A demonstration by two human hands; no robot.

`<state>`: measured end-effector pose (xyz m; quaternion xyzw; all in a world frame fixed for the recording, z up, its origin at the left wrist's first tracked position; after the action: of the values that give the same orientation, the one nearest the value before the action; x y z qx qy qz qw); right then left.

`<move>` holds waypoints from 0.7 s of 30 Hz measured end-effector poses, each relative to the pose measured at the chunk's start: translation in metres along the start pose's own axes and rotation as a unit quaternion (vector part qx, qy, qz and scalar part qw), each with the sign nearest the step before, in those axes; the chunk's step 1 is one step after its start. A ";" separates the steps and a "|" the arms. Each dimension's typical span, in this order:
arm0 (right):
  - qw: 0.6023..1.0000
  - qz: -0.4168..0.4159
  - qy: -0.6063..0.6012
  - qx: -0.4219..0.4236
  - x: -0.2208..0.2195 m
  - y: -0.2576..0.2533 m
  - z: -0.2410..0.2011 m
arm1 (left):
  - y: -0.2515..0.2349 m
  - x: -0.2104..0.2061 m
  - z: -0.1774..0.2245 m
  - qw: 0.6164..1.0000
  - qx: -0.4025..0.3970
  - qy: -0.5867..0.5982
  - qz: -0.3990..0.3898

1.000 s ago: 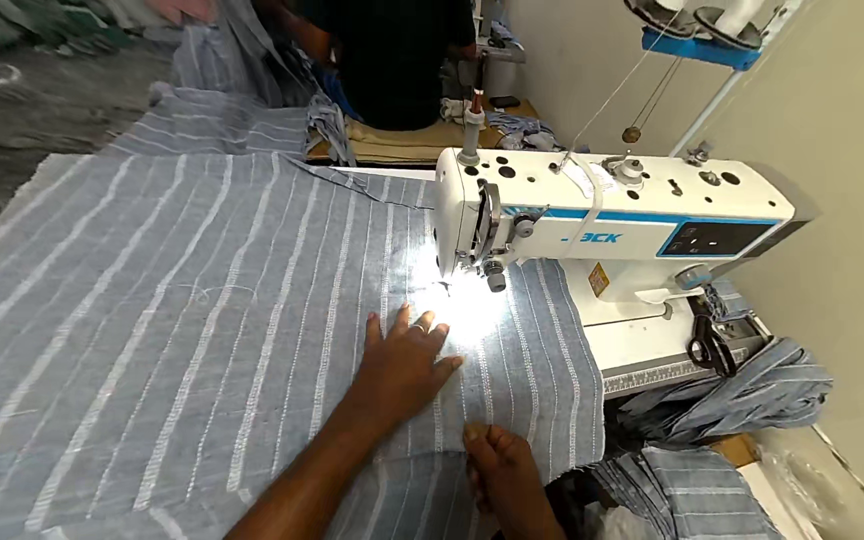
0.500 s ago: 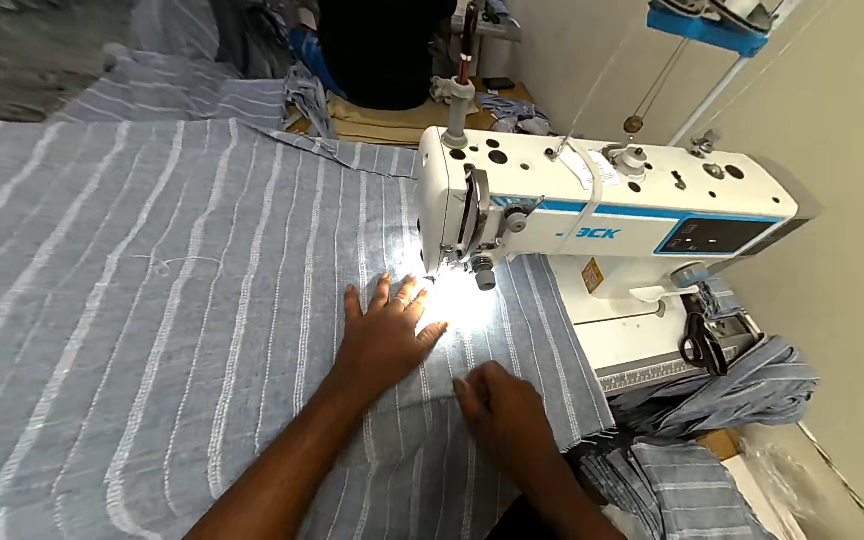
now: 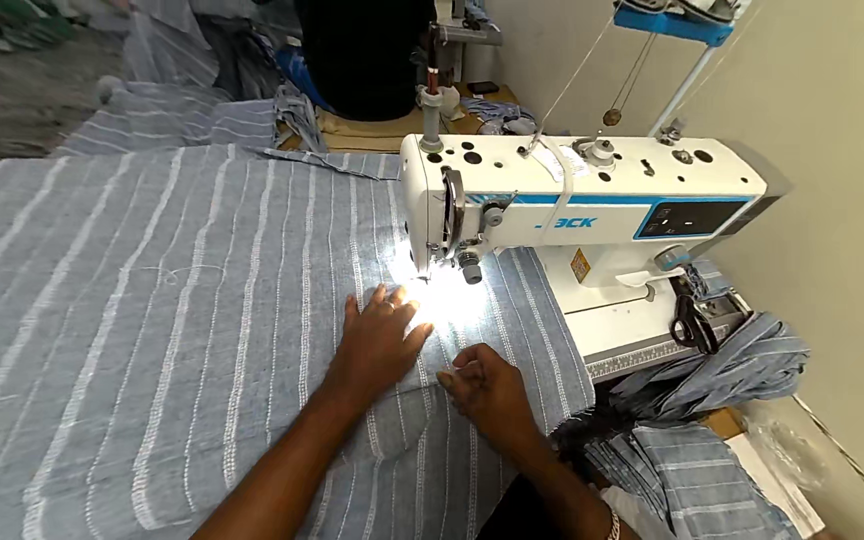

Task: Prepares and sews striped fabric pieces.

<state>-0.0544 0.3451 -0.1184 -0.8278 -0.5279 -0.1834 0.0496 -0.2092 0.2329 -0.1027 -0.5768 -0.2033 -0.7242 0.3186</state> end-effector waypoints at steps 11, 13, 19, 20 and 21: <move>0.963 -0.083 0.215 0.141 0.014 -0.016 -0.007 | 0.072 -0.017 0.018 0.993 -0.114 -0.035 0.023; 0.954 -0.091 0.241 0.153 0.016 -0.031 -0.011 | 0.057 -0.014 0.015 0.994 -0.107 -0.034 0.011; 0.921 -0.174 0.319 0.139 0.034 -0.054 -0.030 | 0.013 -0.010 -0.005 0.995 -0.088 -0.043 -0.001; 0.913 -0.193 0.342 0.111 0.046 -0.053 -0.034 | 0.005 -0.010 -0.010 0.996 -0.083 -0.042 -0.007; 0.913 -0.192 0.350 0.085 0.065 -0.052 -0.037 | -0.004 -0.009 -0.016 0.996 -0.078 -0.038 -0.020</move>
<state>-0.0858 0.4129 -0.0666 -0.5861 -0.6390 -0.4214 0.2656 -0.2219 0.2276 -0.1150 -0.6225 -0.1697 -0.7220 0.2499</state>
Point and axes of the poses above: each hand's wrist, its own y-axis away from the middle knuckle, its own x-axis out of the back of the hand, z = x × y, the point moved 6 cm from there along -y, towards the middle knuckle, and after that the axes turned 2 degrees about -y, right-handed, at the moved point
